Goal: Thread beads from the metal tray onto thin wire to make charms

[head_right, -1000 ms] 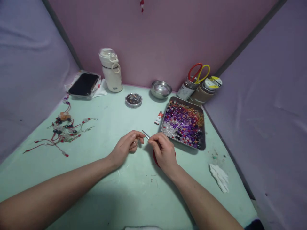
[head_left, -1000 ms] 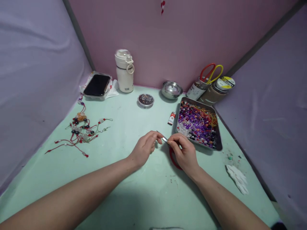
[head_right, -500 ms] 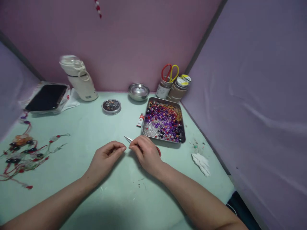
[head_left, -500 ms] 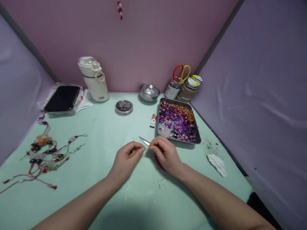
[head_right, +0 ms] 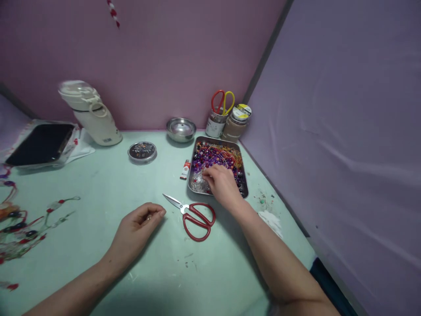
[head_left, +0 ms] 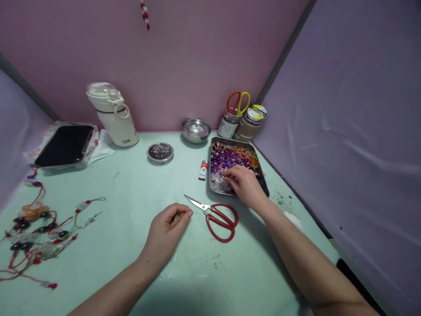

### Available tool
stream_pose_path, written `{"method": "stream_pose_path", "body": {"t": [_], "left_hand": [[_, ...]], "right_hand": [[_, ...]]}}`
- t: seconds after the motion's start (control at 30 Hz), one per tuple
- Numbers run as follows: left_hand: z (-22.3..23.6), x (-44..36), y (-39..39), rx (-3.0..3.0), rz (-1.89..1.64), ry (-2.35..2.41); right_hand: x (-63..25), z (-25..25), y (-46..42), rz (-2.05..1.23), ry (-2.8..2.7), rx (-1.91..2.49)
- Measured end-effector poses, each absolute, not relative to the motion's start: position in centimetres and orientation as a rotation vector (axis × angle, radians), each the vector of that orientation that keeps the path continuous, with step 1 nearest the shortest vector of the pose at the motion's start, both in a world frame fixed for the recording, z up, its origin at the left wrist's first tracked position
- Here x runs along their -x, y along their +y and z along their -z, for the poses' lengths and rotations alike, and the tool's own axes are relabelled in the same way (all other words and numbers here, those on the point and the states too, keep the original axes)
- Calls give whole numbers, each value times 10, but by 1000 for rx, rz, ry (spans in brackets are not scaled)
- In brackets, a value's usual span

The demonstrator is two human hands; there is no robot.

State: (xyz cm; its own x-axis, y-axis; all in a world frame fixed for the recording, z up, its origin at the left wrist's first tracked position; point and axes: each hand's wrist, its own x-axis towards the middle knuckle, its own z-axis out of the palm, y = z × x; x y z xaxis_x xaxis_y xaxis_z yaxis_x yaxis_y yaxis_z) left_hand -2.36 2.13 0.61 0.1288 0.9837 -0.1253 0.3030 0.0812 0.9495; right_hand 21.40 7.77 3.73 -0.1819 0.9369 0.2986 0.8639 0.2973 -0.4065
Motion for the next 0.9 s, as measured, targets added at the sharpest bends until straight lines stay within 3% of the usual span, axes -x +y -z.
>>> {"method": "stream_pose_path", "body": {"t": [0.37, 0.6, 0.9], "left_hand": [[-4, 25, 22, -1371, -842, 1331], [-8, 25, 24, -1395, -874, 1334], [-9, 24, 18, -1376, -1009, 1358]], "right_hand": [[-200, -38, 103, -306, -2438, 1800], [-205, -53, 86, -324, -2161, 1647], [-163, -28, 20, -1281, -1299, 1344]]}}
